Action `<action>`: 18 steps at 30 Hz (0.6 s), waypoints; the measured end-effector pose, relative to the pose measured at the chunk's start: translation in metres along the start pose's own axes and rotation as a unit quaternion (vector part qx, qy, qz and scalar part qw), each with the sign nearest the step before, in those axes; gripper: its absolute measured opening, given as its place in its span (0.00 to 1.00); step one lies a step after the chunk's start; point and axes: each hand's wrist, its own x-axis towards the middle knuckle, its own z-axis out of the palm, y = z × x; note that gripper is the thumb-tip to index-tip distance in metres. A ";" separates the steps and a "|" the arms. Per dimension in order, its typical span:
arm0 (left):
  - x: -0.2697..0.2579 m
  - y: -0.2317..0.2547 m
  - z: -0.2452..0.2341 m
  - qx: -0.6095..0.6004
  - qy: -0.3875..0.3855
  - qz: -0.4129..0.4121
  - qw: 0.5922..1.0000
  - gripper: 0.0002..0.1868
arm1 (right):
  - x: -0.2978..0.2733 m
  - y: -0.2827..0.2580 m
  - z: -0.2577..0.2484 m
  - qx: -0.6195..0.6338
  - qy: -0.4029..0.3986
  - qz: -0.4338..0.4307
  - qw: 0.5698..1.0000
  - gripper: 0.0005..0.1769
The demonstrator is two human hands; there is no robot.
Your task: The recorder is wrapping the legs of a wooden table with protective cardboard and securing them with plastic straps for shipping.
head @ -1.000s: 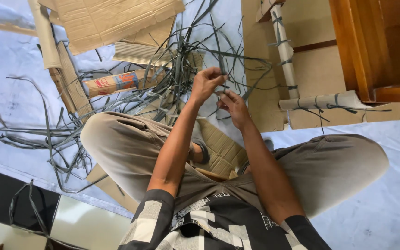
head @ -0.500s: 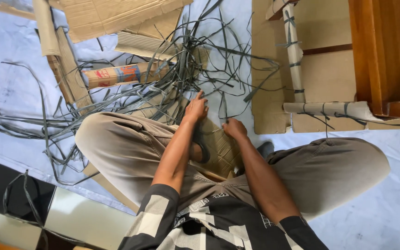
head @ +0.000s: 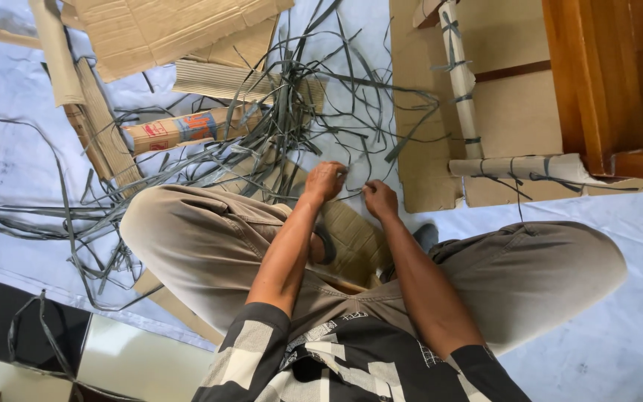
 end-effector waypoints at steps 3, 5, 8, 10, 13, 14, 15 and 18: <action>-0.012 0.021 -0.017 -0.051 -0.031 0.047 0.997 0.10 | -0.002 -0.015 -0.010 0.080 0.035 0.006 0.996 0.23; -0.020 0.033 -0.026 -0.068 -0.091 0.061 0.992 0.11 | 0.006 -0.019 -0.011 0.341 0.047 0.054 0.937 0.20; -0.028 0.039 -0.031 -0.055 -0.154 0.044 0.986 0.12 | -0.002 -0.039 -0.034 0.502 0.019 0.059 0.863 0.21; -0.028 0.032 -0.022 -0.056 -0.170 0.034 0.983 0.11 | -0.002 -0.042 -0.041 0.515 0.032 0.052 0.855 0.20; -0.028 0.025 -0.016 -0.069 -0.188 0.009 0.980 0.10 | -0.006 -0.048 -0.050 0.528 0.050 0.041 0.847 0.18; -0.028 0.023 -0.014 -0.079 -0.190 -0.006 0.979 0.10 | -0.008 -0.049 -0.053 0.530 0.054 0.038 0.846 0.17; -0.027 0.022 -0.013 -0.080 -0.190 -0.006 0.979 0.10 | -0.008 -0.048 -0.052 0.529 0.054 0.038 0.846 0.17; -0.026 0.010 -0.002 -0.038 -0.160 0.017 0.986 0.14 | -0.009 -0.043 -0.046 0.498 0.061 0.023 0.865 0.17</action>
